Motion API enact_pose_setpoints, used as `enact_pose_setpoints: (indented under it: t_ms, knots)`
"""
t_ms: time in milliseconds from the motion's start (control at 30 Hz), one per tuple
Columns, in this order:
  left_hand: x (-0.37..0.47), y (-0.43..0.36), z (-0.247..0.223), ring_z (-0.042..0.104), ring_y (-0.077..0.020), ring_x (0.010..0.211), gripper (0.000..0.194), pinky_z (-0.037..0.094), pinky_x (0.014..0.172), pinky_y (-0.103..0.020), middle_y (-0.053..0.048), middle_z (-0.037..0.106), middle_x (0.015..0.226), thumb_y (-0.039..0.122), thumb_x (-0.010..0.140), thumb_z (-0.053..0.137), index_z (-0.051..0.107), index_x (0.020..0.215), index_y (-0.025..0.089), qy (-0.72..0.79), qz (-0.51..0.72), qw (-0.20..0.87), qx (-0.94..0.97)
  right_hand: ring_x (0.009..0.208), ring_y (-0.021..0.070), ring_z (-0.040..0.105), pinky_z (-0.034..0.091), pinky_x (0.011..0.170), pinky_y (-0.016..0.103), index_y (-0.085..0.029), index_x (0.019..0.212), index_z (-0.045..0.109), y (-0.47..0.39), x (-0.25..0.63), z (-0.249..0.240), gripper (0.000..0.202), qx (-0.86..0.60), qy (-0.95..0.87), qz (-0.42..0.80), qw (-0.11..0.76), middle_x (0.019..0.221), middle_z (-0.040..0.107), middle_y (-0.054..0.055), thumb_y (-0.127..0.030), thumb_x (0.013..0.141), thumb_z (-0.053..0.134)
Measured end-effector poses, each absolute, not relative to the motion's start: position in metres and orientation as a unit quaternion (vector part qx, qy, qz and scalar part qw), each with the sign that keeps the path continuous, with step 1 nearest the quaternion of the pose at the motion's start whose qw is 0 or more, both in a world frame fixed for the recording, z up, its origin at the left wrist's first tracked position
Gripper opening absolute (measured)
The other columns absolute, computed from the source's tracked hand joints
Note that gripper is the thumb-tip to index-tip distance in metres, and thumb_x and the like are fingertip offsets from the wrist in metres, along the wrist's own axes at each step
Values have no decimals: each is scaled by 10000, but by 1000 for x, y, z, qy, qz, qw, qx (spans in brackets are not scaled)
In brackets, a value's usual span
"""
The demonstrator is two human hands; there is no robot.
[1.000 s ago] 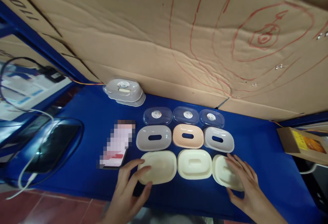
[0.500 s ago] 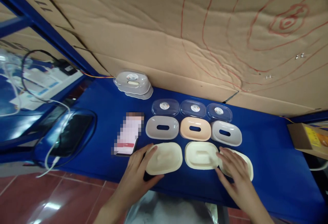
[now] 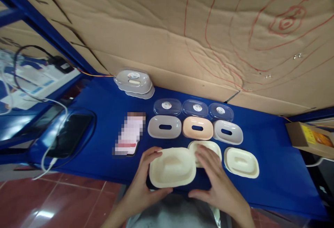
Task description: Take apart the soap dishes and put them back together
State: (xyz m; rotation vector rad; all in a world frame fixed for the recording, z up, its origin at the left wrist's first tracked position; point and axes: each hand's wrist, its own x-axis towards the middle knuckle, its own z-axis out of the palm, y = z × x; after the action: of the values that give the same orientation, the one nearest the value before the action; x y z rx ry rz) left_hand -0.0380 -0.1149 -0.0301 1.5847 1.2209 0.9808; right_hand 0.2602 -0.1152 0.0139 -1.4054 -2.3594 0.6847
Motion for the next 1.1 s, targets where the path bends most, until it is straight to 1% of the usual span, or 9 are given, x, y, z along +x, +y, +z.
enact_pose_setpoints:
  t_ms: [67, 167, 233, 333, 433, 533, 633, 733, 1100]
  knots:
    - [-29, -120, -26, 460, -393, 1474, 915, 436, 1187, -581, -122, 451, 1552, 371, 711, 947, 456, 1482, 378, 460, 444, 495, 588, 1540, 405, 392, 427, 1205, 643, -314, 1683, 156, -103, 238, 17, 1035, -445, -843, 266, 147, 1683, 393, 153, -379, 883, 810]
    - [-18, -123, -21, 437, -381, 1516, 1119, 421, 1207, -549, -86, 360, 1693, 454, 719, 940, 261, 1609, 478, 401, 519, 637, 405, 1499, 335, 461, 465, 1199, 567, -314, 1682, 163, -85, 213, 17, 951, -435, -841, 278, 163, 1630, 465, 138, -95, 885, 632]
    - [-15, -121, -20, 450, -360, 1521, 1022, 426, 1211, -519, -64, 383, 1716, 605, 830, 805, 209, 1650, 472, 333, 542, 732, 246, 1491, 327, 469, 473, 1189, 566, -308, 1686, 154, -76, 201, 16, 957, -429, -844, 268, 178, 1617, 474, 148, -19, 864, 550]
    - [-18, -117, -24, 481, -315, 1511, 647, 395, 1242, -451, -59, 578, 1594, 661, 1016, 472, 520, 1561, 316, 219, 532, 815, 64, 1517, 339, 434, 451, 1207, 574, -290, 1695, 143, -64, 192, 17, 935, -396, -867, 259, 159, 1634, 453, 152, -75, 910, 603]
    - [-29, -114, -28, 550, -272, 1461, 590, 368, 1260, -419, -35, 664, 1501, 575, 1087, 319, 702, 1403, 257, 144, 525, 838, -35, 1593, 370, 307, 365, 1263, 608, -294, 1702, 130, -51, 195, 22, 1068, -373, -886, 261, 93, 1726, 322, 132, -280, 875, 805]
    - [-44, -116, -28, 604, -272, 1411, 593, 397, 1243, -443, -19, 652, 1508, 589, 1086, 307, 690, 1421, 284, 119, 555, 820, -73, 1619, 356, 257, 283, 1284, 654, -305, 1690, 199, -36, 200, 21, 956, -379, -900, 204, 70, 1757, 270, 99, -324, 929, 778]
    - [-55, -122, -28, 618, -301, 1395, 624, 442, 1211, -471, -54, 630, 1526, 611, 1085, 297, 666, 1451, 266, 112, 580, 804, -74, 1542, 333, 419, 303, 1260, 657, -267, 1596, 432, -20, 194, 10, 582, -398, -905, 107, 104, 1650, 484, 94, -316, 1049, 625]
    - [-58, -128, -30, 622, -322, 1390, 641, 440, 1212, -487, -81, 620, 1530, 616, 1088, 298, 663, 1456, 240, 103, 587, 799, -78, 1366, 337, 603, 373, 1197, 639, -236, 1453, 609, -8, 183, -4, 397, -391, -907, 55, 142, 1444, 688, 104, -305, 1062, 608]
    - [-27, -112, -28, 624, -357, 1379, 583, 353, 1251, -567, -133, 673, 1468, 545, 1100, 371, 698, 1408, 173, 142, 513, 843, -74, 1144, 224, 713, 508, 1014, 422, -214, 1342, 669, -40, 200, 23, 285, -351, -895, 75, 265, 1223, 798, 52, -233, 1061, 629]
